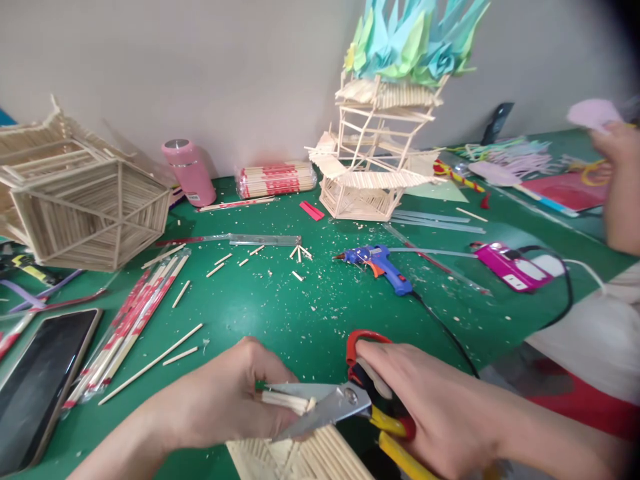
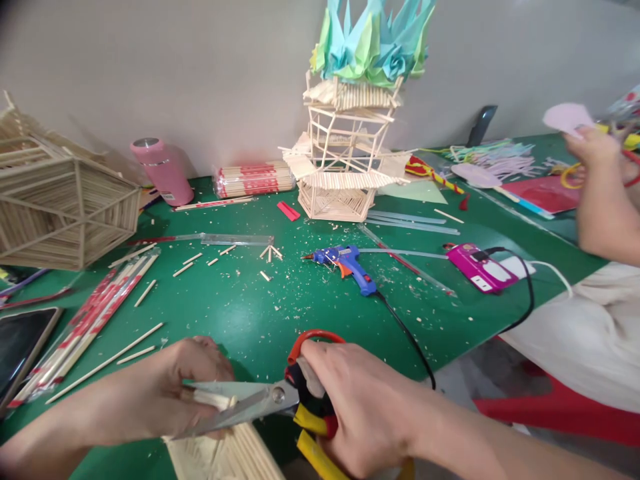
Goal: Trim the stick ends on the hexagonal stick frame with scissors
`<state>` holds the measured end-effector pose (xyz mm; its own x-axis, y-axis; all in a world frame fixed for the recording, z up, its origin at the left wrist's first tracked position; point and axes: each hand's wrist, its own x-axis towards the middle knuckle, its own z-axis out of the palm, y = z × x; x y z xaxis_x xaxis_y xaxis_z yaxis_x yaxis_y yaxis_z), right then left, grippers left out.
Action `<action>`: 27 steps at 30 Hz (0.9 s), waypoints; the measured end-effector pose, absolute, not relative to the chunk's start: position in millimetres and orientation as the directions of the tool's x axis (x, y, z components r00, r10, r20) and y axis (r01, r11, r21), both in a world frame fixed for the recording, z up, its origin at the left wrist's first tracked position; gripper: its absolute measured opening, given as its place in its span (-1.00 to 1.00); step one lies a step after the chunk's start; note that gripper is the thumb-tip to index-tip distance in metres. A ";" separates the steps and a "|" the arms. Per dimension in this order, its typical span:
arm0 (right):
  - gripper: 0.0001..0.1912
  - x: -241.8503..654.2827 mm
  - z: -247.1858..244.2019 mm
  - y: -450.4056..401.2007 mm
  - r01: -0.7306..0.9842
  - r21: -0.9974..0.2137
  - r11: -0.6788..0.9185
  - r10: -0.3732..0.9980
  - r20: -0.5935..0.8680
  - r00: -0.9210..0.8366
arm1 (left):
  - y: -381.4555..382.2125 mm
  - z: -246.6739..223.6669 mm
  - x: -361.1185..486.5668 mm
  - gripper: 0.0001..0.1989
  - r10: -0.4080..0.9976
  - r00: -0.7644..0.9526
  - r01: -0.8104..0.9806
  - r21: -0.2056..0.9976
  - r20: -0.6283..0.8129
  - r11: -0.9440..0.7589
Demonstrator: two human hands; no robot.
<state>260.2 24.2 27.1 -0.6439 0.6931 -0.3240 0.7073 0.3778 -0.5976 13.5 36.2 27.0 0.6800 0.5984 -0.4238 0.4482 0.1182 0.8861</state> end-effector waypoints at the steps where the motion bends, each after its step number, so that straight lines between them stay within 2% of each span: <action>1: -0.71 259.3 27.0 24.4 0.701 -0.604 0.380 0.697 -0.311 -0.646 | 38.5 25.6 11.7 -0.89 0.558 0.702 0.415 0.891 -0.444 0.186; 5: -0.74 256.7 25.4 26.4 0.693 -0.604 0.393 0.709 -0.282 -0.647 | 42.3 19.6 10.4 -0.87 0.461 0.738 0.350 0.863 -0.493 0.364; 11: -0.73 257.0 25.3 31.5 0.690 -0.600 0.405 0.701 -0.281 -0.656 | 39.1 11.3 12.3 -0.82 0.450 0.696 0.348 0.812 -0.559 0.469; 19: -0.65 250.5 31.3 35.2 0.700 -0.556 0.448 0.622 -0.369 -0.690 | 40.5 13.2 12.5 -0.75 0.419 0.711 0.342 0.799 -0.564 0.494; 27: -0.67 248.2 30.2 38.3 0.681 -0.571 0.459 0.616 -0.348 -0.707 | 37.1 12.3 11.0 -0.80 0.417 0.726 0.330 0.809 -0.547 0.487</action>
